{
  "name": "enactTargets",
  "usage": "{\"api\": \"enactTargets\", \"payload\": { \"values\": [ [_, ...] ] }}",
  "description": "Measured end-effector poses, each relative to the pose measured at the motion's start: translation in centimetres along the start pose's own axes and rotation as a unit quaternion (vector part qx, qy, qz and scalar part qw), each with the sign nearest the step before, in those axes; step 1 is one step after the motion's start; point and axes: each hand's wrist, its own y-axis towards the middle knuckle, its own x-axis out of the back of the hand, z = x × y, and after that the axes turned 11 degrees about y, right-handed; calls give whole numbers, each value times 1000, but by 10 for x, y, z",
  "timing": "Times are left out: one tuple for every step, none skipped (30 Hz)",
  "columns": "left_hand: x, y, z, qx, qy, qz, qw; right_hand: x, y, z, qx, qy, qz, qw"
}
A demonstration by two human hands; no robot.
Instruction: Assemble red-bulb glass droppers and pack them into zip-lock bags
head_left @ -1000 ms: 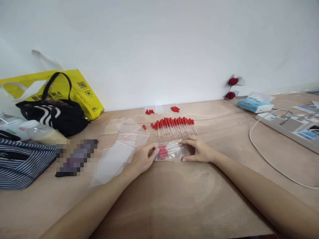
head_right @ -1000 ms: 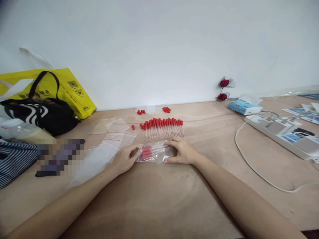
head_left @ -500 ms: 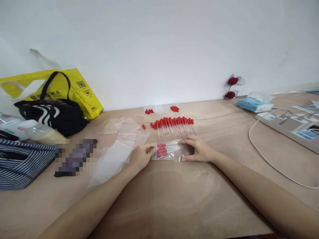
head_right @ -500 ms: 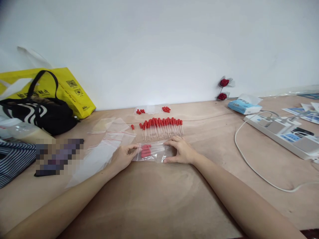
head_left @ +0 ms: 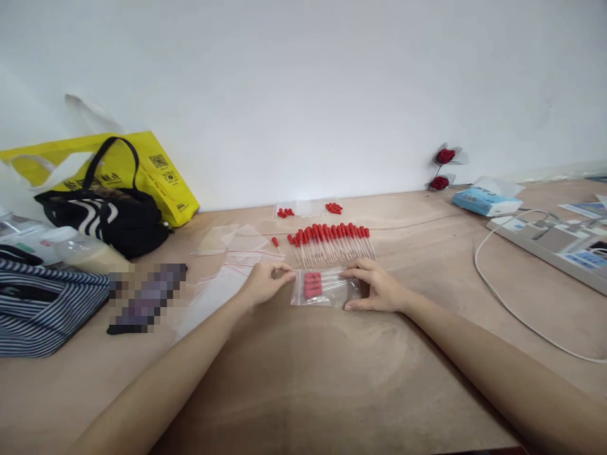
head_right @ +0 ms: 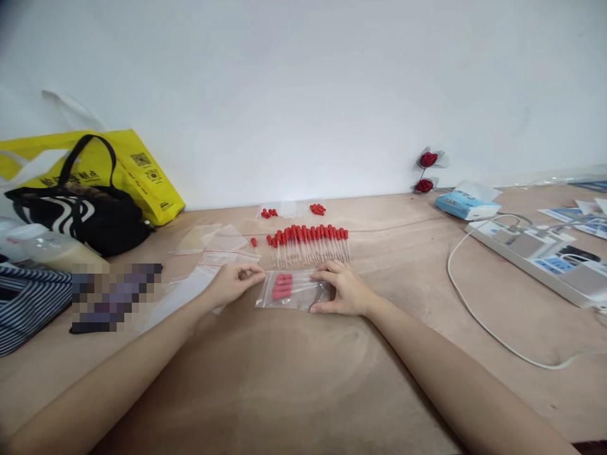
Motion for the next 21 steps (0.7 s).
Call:
{"api": "enactTargets", "payload": {
  "values": [
    [5, 9, 4, 43, 21, -14, 999, 0, 0, 0, 1, 1, 0, 1000],
    [9, 19, 9, 73, 37, -28, 996, 0, 0, 0, 1, 1, 0, 1000],
    [12, 31, 13, 93, 49, -40, 994, 0, 0, -1, 1, 1, 0, 1000],
    [13, 43, 16, 111, 58, -49, 991, 0, 0, -1, 0, 1, 1, 1000],
    [14, 55, 19, 133, 67, -56, 987, 0, 0, -1, 0, 0, 0, 1000],
    [13, 68, 22, 155, 75, -62, 983, 0, 0, -1, 0, -1, -1, 1000],
    [11, 79, 25, 176, 79, -66, 979, 0, 0, -1, -1, -1, -2, 1000],
    [8, 89, 27, 194, 80, -68, 975, 0, 0, -1, -1, -1, -2, 1000],
    [4, 97, 29, 208, 77, -70, 973, 0, 0, -1, -1, -1, -2, 1000],
    [1, 104, 31, 217, 73, -73, 971, 0, 0, -1, -1, -2, -1, 1000],
    [-1, 109, 32, 222, 66, -77, 970, 0, 0, -2, -1, -2, 0, 1000],
    [-3, 113, 32, 224, 57, -83, 969, 0, 0, -2, -1, -2, 1, 1000],
    [-4, 115, 32, 226, 46, -91, 969, 0, 0, -2, -2, -3, 1, 1000],
    [-3, 116, 31, 226, 33, -101, 968, 0, 0, -2, -1, -3, 1, 1000],
    [-1, 116, 30, 226, 18, -113, 967, 0, 0, -2, -1, -2, 0, 1000],
    [2, 114, 29, 223, 0, -127, 966, 0, 0, -1, 0, -1, 0, 1000],
    [6, 110, 27, 217, -21, -142, 965, 0, 0, -1, 0, 0, -1, 1000],
    [10, 103, 25, 208, -45, -157, 964, 0, 0, 0, 1, 1, 0, 1000],
    [14, 94, 24, 196, -69, -173, 963, 1, 1, 0, 0, 2, 0, 1000],
    [17, 83, 22, 182, -94, -186, 961, 1, 1, 1, -1, 4, 1, 1000],
    [19, 69, 21, 168, -120, -198, 958, 1, 1, 1, -3, 5, 2, 1000]
  ]
}}
